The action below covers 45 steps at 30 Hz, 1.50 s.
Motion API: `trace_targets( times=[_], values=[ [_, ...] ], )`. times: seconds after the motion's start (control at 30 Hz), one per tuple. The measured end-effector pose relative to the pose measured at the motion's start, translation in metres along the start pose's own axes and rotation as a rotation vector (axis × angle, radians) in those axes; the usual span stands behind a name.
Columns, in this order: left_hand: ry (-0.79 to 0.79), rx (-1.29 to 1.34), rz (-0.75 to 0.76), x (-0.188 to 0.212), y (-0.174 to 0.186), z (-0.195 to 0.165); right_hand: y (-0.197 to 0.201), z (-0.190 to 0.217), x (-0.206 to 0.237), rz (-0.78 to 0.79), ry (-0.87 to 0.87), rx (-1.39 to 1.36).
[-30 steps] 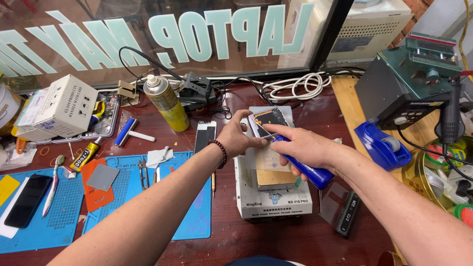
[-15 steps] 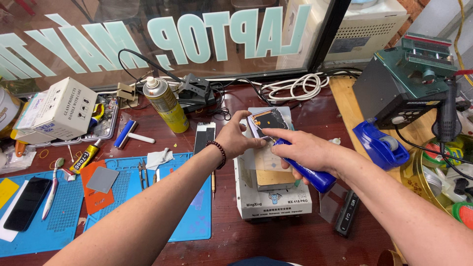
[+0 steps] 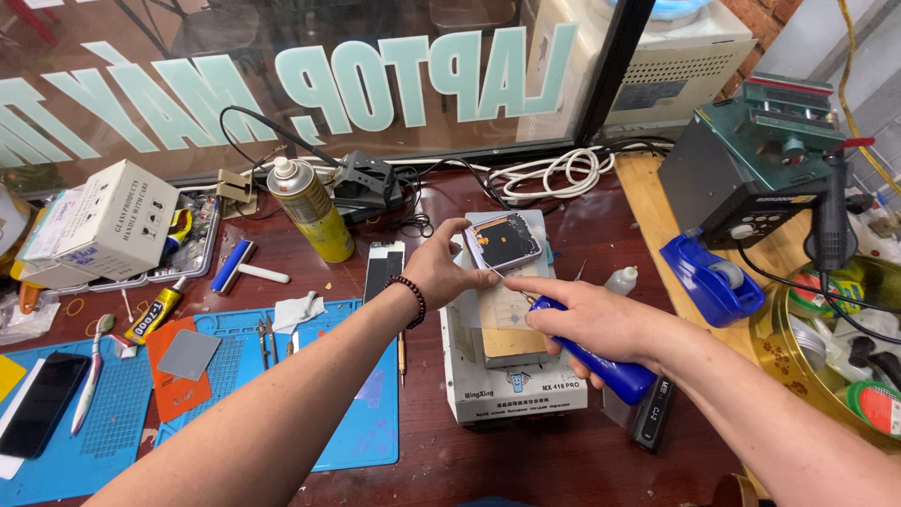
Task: The person disassembles a smartphone, removes the back cover, and uses a screwdriver to loosen screws. They then apply liquid adhesive around the edges of the phone frame and reattach the back cover, pressing it into place.
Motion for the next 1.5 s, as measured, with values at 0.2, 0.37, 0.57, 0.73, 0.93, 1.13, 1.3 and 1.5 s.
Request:
trace_targets(
  times=[0.2,0.37,0.57,0.73,0.93,1.13,1.3,1.5],
  values=[
    [-0.008,-0.040,-0.009,0.001,-0.001,-0.002,-0.002,-0.006,0.003,0.021,0.021,-0.008],
    [-0.043,-0.081,-0.020,0.003,0.000,-0.006,-0.004,-0.010,0.007,0.041,0.028,-0.023],
    [-0.046,-0.108,-0.022,0.003,0.000,-0.007,-0.004,-0.015,0.011,0.048,-0.019,-0.015],
    [-0.038,-0.122,-0.018,0.003,0.000,-0.007,-0.002,-0.015,0.014,0.044,-0.042,-0.001],
    [-0.027,-0.123,-0.014,0.004,0.000,-0.009,-0.002,-0.016,0.015,0.038,-0.049,-0.002],
    [-0.029,-0.125,-0.009,0.006,-0.001,-0.010,-0.002,-0.017,0.015,0.039,-0.051,-0.027],
    [-0.036,-0.079,-0.014,0.005,-0.001,-0.008,-0.001,-0.018,0.015,0.041,-0.050,-0.036],
    [-0.001,-0.053,-0.013,0.006,-0.001,-0.008,0.018,-0.030,0.016,-0.132,-0.015,-0.249]
  ],
)
Point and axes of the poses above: each hand's wrist, its own x-axis away from the middle knuckle, its own y-axis out of the back of the hand, z = x × y, the point moved 7 cm from there along -x, towards the middle knuckle, and after that the axes turned 13 degrees about x, right-handed, at the moved point
